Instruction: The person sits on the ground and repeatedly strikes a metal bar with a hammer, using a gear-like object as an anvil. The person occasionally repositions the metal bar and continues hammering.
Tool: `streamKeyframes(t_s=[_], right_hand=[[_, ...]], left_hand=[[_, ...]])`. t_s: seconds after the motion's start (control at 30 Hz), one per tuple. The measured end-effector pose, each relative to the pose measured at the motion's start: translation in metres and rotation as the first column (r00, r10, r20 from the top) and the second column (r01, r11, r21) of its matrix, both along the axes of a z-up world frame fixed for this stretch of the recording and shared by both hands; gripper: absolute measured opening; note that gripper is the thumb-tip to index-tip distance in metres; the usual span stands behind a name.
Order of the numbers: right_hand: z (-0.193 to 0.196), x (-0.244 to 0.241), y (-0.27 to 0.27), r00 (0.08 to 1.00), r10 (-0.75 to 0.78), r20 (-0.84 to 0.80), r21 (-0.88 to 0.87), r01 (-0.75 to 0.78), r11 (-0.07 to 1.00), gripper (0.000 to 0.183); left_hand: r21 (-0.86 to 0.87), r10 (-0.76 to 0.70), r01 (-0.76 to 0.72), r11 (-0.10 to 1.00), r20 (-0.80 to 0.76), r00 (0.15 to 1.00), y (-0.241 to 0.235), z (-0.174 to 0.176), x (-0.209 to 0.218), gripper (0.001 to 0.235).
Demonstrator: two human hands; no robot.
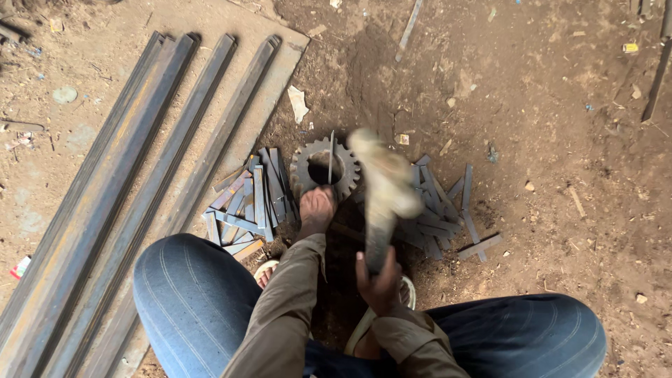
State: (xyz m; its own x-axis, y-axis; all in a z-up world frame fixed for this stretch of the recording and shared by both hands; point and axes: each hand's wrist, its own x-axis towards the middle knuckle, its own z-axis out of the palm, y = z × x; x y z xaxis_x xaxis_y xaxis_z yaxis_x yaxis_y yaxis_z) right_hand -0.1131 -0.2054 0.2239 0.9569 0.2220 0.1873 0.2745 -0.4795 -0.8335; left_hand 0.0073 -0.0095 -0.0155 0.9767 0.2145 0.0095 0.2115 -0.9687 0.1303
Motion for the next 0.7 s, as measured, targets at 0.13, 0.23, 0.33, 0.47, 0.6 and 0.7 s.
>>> streamKeyframes(t_s=[0.13,0.23,0.33,0.47,0.6,0.7], right_hand=[[-0.015,0.002,0.001,0.991,0.003,-0.137,-0.264,-0.04,0.964,0.033],[-0.004,0.01,-0.002,0.962,-0.119,-0.245,-0.252,0.056,0.966,0.029],[0.019,0.004,-0.008,0.949,-0.132,-0.286,-0.084,0.113,0.99,0.026],[0.045,0.02,0.006,0.999,-0.046,0.017,0.24,0.041,0.97,0.025],[0.044,0.037,0.018,0.995,0.018,0.1,0.351,-0.052,0.935,0.028],[0.021,0.039,0.026,0.998,-0.008,-0.056,0.165,0.017,0.986,0.033]], left_hand=[[-0.022,-0.004,0.007,1.0,0.151,0.989,-0.005,-0.001,-0.012,0.018],[0.062,0.003,-0.053,0.997,0.616,0.788,-0.005,0.007,-0.013,0.023],[0.2,-0.061,-0.169,0.965,0.8,0.597,-0.013,0.007,-0.019,0.023],[0.1,-0.003,-0.113,0.989,0.762,0.647,-0.011,0.005,-0.017,0.024],[0.207,-0.057,-0.116,0.971,0.679,0.732,-0.014,0.0,-0.026,0.021],[0.148,-0.047,-0.041,0.988,0.546,0.836,-0.013,0.001,-0.034,0.019]])
